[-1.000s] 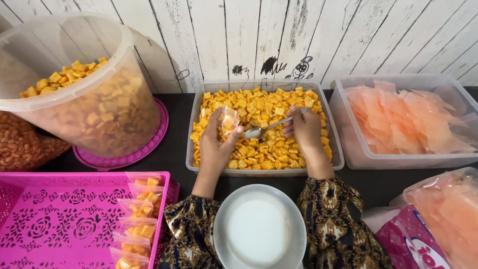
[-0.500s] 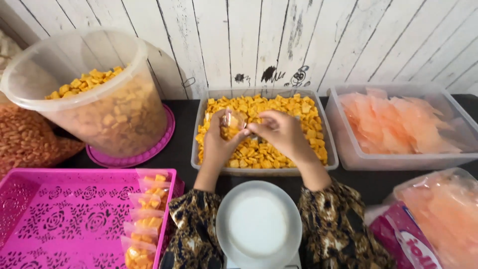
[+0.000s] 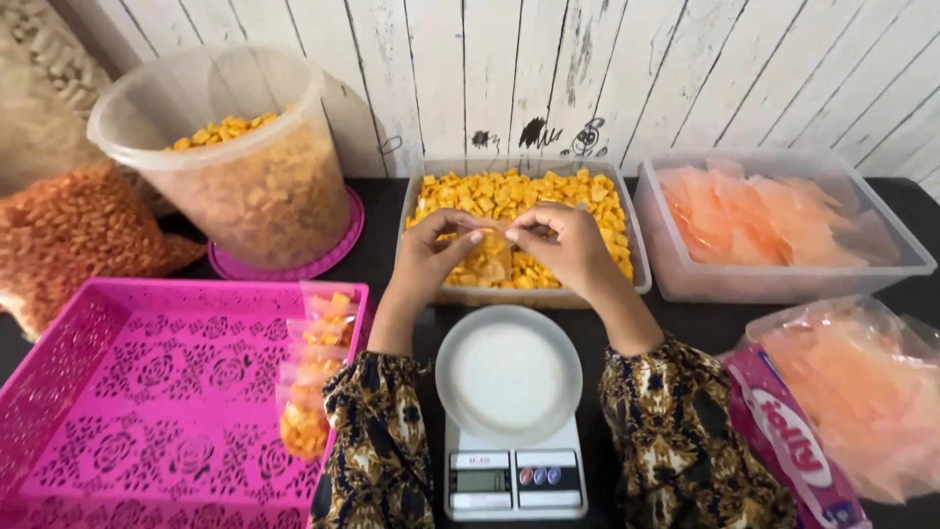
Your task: The person is packaging snacks by scooping them into small plastic bags, weighing each bag on a digital scale, and then placing the filled bags into a pink plastic tray.
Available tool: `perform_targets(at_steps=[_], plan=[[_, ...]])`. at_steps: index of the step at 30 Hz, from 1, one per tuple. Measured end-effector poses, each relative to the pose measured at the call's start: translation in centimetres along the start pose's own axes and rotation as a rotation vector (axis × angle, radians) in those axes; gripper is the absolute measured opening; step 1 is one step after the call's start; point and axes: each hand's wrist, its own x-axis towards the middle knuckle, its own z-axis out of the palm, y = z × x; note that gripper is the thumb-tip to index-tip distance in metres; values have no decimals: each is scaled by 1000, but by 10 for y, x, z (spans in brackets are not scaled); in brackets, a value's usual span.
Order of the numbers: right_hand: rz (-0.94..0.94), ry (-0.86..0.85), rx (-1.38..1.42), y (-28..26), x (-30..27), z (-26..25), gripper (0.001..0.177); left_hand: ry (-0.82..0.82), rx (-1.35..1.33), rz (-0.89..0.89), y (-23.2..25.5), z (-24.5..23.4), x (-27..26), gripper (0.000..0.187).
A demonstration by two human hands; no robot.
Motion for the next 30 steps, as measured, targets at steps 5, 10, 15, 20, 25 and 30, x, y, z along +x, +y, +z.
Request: perform_targets(at_steps=[5,10,15,20,25,30], plan=[[110,-8,38,4,-22,-1,8,-61,14,-31,19,6,-21,17],[216,0,19,29,-42,7,8,-130,214,-81,32,9,-41,16],[195,21,-47,53,-58,17,12,-198,508,-86,-9,13,-35,17],[232,37,69,72,-58,19,22,-223,535,-77,-18,17,-33,25],[300,44,204,81,-60,18,33,-202,502,-109,-29,18,-33,29],[330,62,227,90,-63,16,37,-145,457,-171,-17,13,-43,34]])
